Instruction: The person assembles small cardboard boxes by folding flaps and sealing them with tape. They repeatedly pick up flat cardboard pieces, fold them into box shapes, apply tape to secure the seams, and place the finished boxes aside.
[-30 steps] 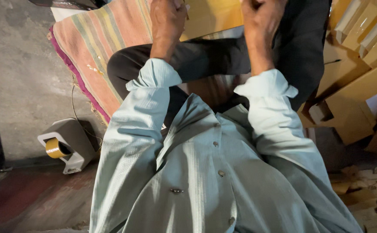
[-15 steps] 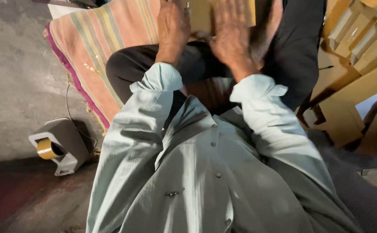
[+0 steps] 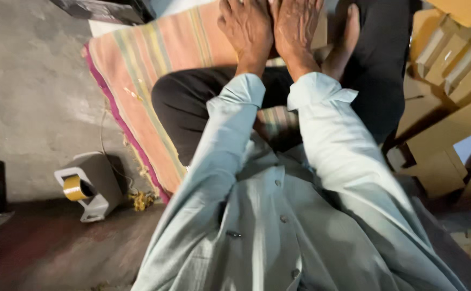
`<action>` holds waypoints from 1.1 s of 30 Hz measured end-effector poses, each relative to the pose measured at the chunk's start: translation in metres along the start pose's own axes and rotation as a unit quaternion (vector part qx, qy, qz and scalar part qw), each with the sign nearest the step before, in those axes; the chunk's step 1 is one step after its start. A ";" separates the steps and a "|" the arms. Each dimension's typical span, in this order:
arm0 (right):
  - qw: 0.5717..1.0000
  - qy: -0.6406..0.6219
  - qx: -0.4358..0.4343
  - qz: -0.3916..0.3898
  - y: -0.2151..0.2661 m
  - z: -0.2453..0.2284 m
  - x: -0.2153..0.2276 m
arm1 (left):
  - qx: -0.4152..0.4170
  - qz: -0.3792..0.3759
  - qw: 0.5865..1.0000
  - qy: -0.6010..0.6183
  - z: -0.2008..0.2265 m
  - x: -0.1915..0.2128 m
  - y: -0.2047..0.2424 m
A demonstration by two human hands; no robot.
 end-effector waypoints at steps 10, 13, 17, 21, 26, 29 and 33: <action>0.995 0.045 -0.020 0.088 -0.032 0.055 0.040 | -0.025 -0.032 0.999 0.033 -0.019 -0.002 -0.018; 0.993 0.042 -0.043 0.097 -0.031 0.048 0.040 | 0.038 -0.101 0.989 0.097 -0.034 -0.005 -0.008; 0.985 0.108 0.022 0.132 -0.031 -0.025 -0.003 | 0.005 -0.072 0.993 0.096 -0.041 -0.003 -0.016; 0.988 0.018 0.082 0.127 -0.028 -0.036 -0.016 | 0.018 -0.093 0.989 0.114 -0.041 -0.010 -0.014; 0.990 0.107 -0.036 0.080 -0.032 0.025 0.033 | 0.029 -0.104 0.990 0.089 -0.038 -0.002 -0.018; 0.994 0.064 -0.045 0.079 -0.025 0.043 0.043 | 0.053 -0.130 0.987 0.078 -0.032 -0.007 -0.016; 0.995 0.058 -0.007 0.080 -0.029 -0.021 0.010 | 0.064 -0.122 0.987 0.081 -0.036 -0.004 -0.024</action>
Point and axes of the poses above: each hand's wrist, its own y-axis away from the middle knuckle, its own x-axis out of the back of the hand, z = x × y, the point moved 4 cm from there along -y, towards the middle knuckle, and after that the axes turned 12 degrees about -z, right-handed, at the moved point
